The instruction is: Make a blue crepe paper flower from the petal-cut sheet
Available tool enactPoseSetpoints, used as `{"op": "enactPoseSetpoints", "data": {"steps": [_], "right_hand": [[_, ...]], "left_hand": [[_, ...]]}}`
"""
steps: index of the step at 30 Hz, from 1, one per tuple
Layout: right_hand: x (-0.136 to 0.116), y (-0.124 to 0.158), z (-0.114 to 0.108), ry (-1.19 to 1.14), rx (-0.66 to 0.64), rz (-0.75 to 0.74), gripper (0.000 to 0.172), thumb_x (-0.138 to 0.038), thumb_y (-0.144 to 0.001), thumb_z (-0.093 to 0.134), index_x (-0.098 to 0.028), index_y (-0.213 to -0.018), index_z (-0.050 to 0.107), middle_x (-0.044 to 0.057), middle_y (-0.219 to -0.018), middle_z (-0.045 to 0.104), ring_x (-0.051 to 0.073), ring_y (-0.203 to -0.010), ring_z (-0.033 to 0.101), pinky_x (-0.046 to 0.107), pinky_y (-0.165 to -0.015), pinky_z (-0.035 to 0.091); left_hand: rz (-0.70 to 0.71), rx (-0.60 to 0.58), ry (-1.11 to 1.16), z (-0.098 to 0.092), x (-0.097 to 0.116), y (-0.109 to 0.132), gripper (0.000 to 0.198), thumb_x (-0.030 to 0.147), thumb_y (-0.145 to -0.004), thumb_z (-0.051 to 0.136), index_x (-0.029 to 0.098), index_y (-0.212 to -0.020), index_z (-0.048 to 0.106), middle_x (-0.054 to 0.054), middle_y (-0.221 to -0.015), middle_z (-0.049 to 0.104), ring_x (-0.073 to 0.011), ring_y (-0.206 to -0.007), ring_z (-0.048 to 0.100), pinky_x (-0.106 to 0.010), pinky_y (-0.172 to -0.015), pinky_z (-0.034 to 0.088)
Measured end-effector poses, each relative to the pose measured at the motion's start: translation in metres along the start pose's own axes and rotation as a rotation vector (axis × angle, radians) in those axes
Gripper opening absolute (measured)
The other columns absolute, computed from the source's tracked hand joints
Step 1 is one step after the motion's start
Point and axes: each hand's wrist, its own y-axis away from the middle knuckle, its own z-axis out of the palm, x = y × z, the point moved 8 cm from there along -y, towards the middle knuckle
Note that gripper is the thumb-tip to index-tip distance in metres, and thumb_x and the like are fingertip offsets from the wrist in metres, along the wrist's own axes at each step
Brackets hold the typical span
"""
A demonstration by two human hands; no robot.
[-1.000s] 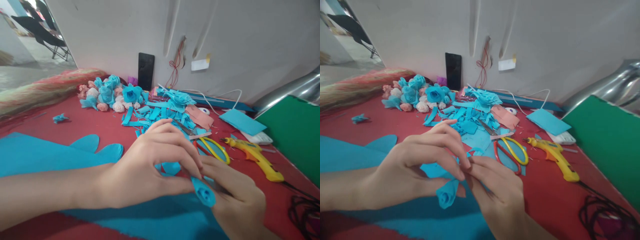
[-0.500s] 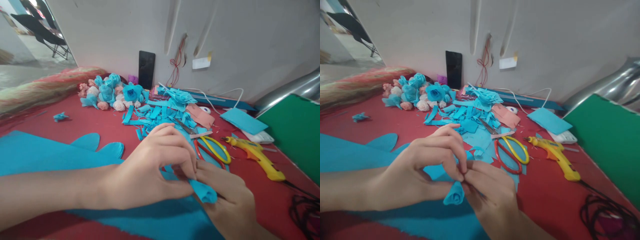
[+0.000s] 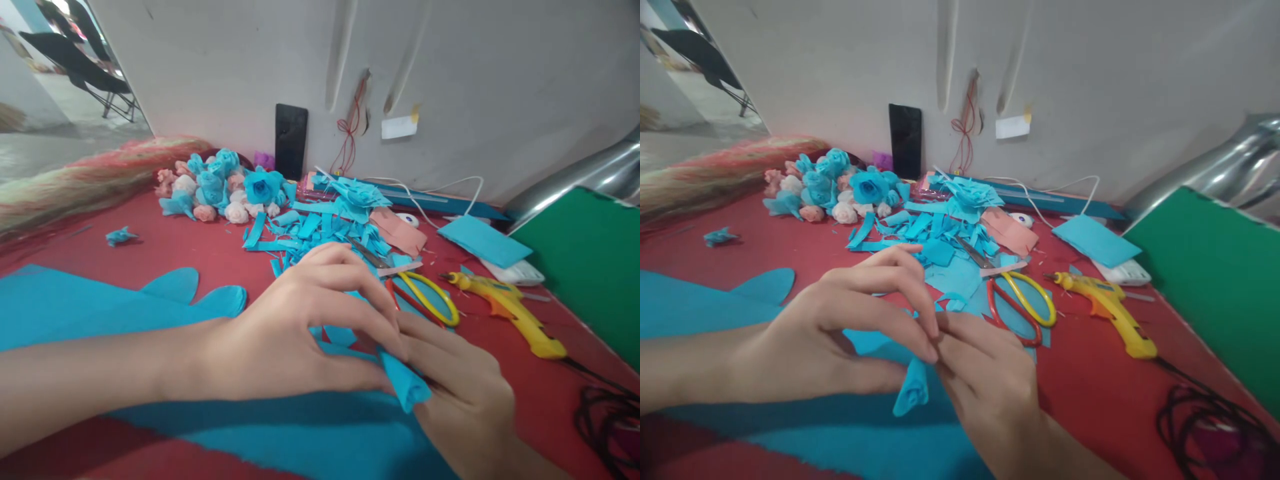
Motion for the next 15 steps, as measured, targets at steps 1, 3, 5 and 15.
{"op": "enactPoseSetpoints", "data": {"steps": [1,3,5,15], "right_hand": [[-0.0005,0.0004,-0.0005,0.018,0.002,-0.005,0.016,-0.013,-0.084,0.051,-0.018,-0.073,0.062,0.002,-0.078,0.067,0.008,-0.067,0.064,0.005,-0.065,0.050],[-0.0021,0.0017,-0.0021,0.048,0.010,-0.018,0.015,-0.015,-0.084,0.051,-0.018,-0.074,0.062,0.001,-0.078,0.067,0.007,-0.067,0.064,0.003,-0.068,0.048],[-0.0033,0.0026,-0.0028,0.071,0.012,-0.023,0.015,-0.016,-0.085,0.051,-0.018,-0.074,0.061,0.001,-0.079,0.067,0.007,-0.067,0.064,0.002,-0.069,0.047],[-0.0054,-0.0012,0.0018,0.025,-0.032,-0.013,0.023,-0.015,-0.086,0.047,-0.019,-0.067,0.060,0.001,-0.075,0.066,0.008,-0.067,0.064,0.006,-0.061,0.049]], "left_hand": [[-0.002,-0.001,0.003,-0.0001,-0.0001,-0.0004,0.004,0.011,-0.067,0.067,0.014,-0.070,0.068,-0.003,-0.078,0.067,-0.0097,-0.078,0.055,-0.025,-0.082,0.042],[-0.002,0.003,0.008,-0.0007,0.0002,-0.0010,0.003,0.011,-0.067,0.068,0.013,-0.069,0.068,-0.003,-0.078,0.066,-0.0102,-0.078,0.055,-0.025,-0.083,0.042],[0.007,0.003,0.014,-0.0014,0.0012,-0.0014,0.003,0.013,-0.065,0.070,0.013,-0.068,0.067,-0.004,-0.077,0.066,-0.0105,-0.078,0.055,-0.026,-0.082,0.042],[0.051,-0.062,0.039,0.0020,0.0063,-0.0011,0.008,0.017,-0.066,0.071,0.014,-0.072,0.069,-0.003,-0.078,0.068,-0.0110,-0.076,0.057,-0.028,-0.085,0.041]]}}
